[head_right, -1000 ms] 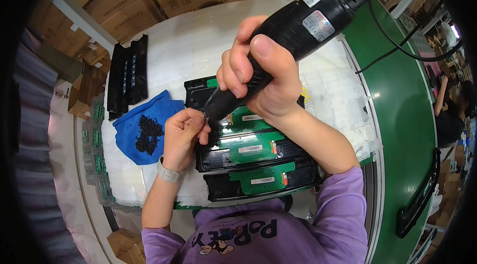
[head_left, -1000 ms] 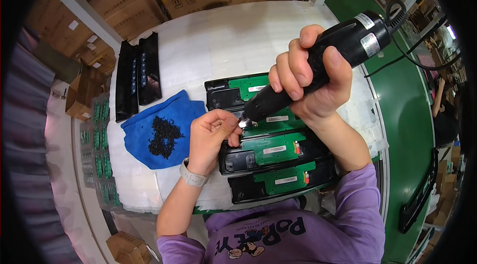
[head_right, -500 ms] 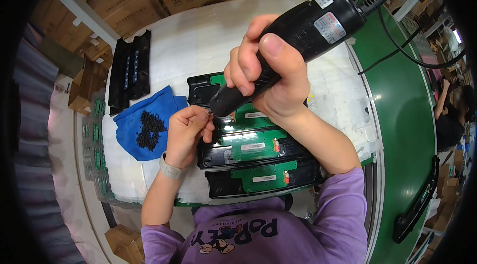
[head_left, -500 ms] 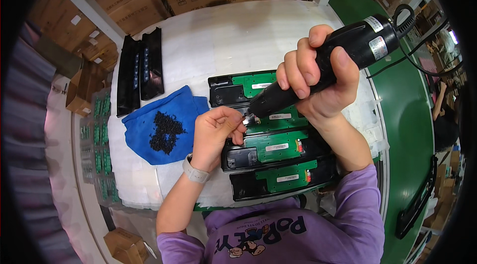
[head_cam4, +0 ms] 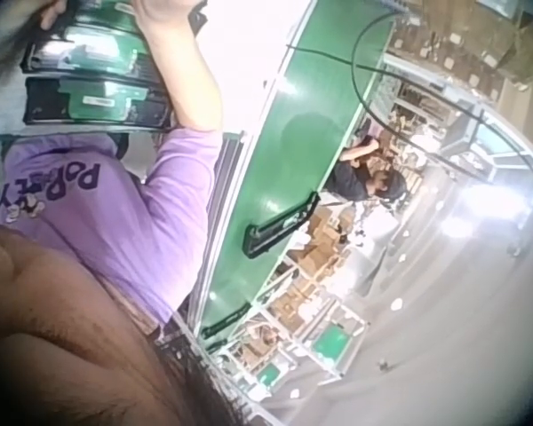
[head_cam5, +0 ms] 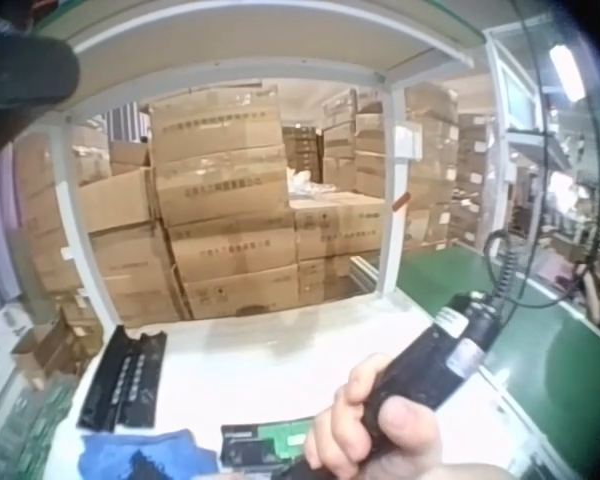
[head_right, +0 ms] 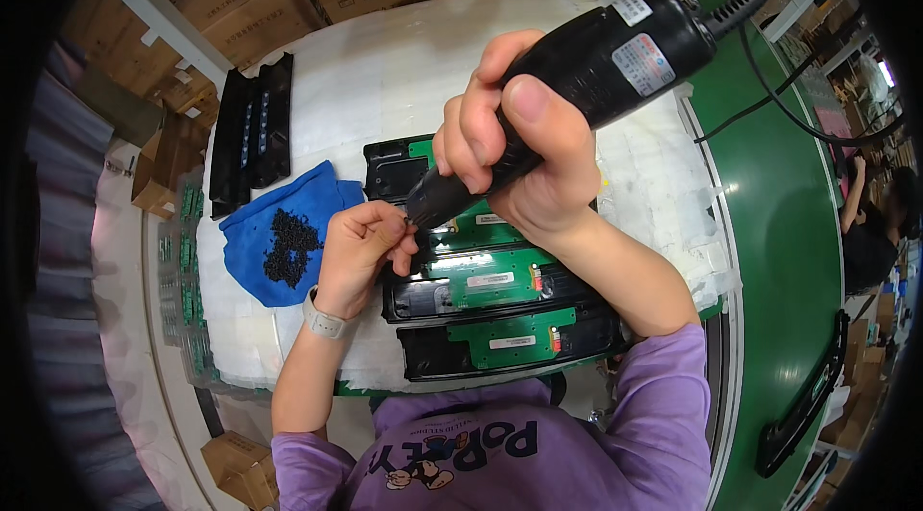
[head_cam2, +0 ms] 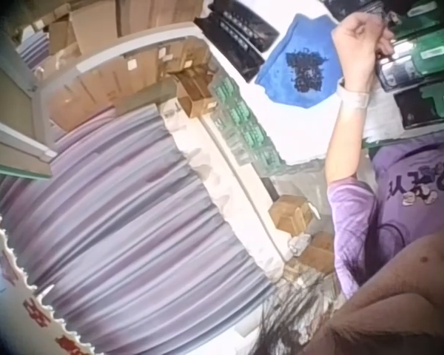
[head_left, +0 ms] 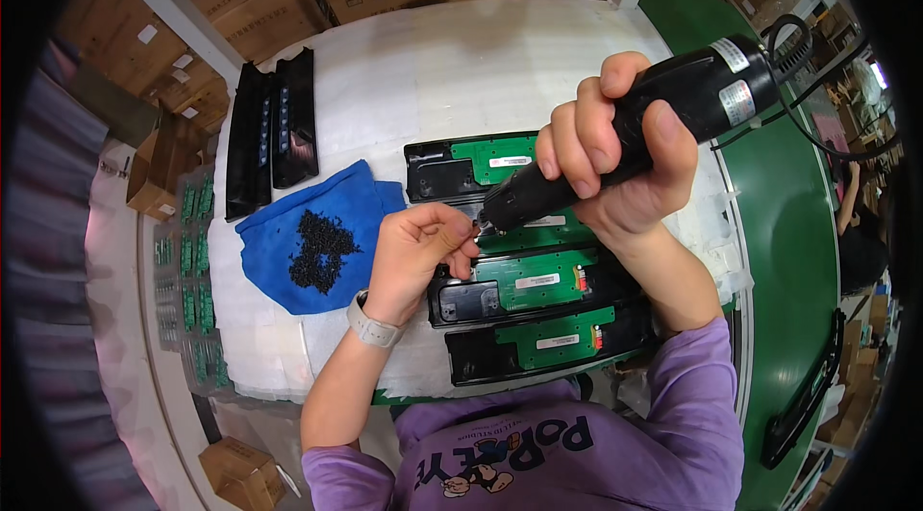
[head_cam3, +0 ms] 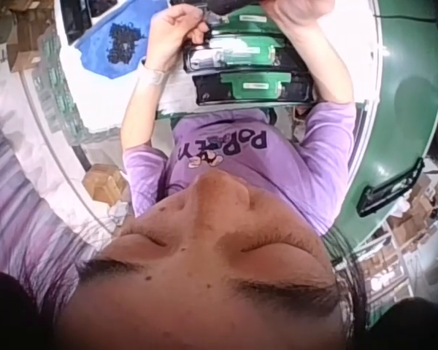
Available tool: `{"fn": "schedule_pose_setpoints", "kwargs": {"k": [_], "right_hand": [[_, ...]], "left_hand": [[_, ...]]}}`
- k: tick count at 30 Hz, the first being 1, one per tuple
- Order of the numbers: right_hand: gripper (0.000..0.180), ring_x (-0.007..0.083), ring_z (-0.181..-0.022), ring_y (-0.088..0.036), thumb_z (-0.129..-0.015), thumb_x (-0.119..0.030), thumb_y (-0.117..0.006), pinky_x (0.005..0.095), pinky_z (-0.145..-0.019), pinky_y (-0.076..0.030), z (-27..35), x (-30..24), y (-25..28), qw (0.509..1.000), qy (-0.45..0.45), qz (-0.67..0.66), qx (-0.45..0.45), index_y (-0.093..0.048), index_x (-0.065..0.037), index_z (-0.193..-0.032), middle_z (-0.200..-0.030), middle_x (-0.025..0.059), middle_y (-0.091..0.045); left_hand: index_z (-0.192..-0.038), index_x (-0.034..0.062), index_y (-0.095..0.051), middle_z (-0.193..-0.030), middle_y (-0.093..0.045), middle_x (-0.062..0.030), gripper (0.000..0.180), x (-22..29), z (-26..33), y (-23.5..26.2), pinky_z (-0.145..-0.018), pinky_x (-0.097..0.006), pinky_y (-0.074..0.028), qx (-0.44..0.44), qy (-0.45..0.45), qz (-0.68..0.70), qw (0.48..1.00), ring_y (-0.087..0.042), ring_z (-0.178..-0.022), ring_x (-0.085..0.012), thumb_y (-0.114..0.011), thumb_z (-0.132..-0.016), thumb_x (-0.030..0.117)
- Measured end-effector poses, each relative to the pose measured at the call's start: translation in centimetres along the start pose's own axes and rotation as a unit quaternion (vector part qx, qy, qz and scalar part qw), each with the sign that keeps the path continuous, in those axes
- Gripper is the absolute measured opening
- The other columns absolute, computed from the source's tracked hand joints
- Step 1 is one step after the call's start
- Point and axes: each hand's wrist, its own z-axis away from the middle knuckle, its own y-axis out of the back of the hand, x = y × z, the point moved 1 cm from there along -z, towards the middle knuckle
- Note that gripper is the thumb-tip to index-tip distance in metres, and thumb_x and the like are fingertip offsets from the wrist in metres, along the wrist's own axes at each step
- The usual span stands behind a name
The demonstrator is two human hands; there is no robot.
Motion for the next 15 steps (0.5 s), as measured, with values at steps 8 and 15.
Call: {"fn": "schedule_pose_setpoints", "kwargs": {"k": [8,15], "right_hand": [[0.026,0.0132,-0.04,-0.039,-0.084,-0.028,-0.049,0.0313,-0.048,-0.039,0.14,0.25,0.1,1.0,-0.002,-0.009,-0.016,-0.043,-0.006,-0.098,-0.054,0.0022,-0.042],[0.034,0.011,-0.042,-0.042,-0.085,-0.035,-0.052,0.0296,-0.05,-0.041,-0.03,0.26,0.3,0.997,-0.072,0.009,-0.022,-0.044,-0.005,-0.099,-0.056,0.0001,-0.044]], "left_hand": [[-0.083,-0.0026,-0.058,-0.066,-0.061,-0.0091,0.019,0.14,0.1,0.1,-0.046,-0.021,-0.043,-0.035,0.03,0.007,0.999,-0.054,-0.048,-0.012,-0.057,-0.088,0.016],[-0.098,-0.0031,-0.055,-0.084,-0.061,-0.0107,0.025,-0.34,-0.66,0.36,-0.063,-0.022,-0.045,0.043,-0.075,-0.108,0.99,-0.058,-0.072,-0.0118,-0.048,-0.093,0.02]]}}
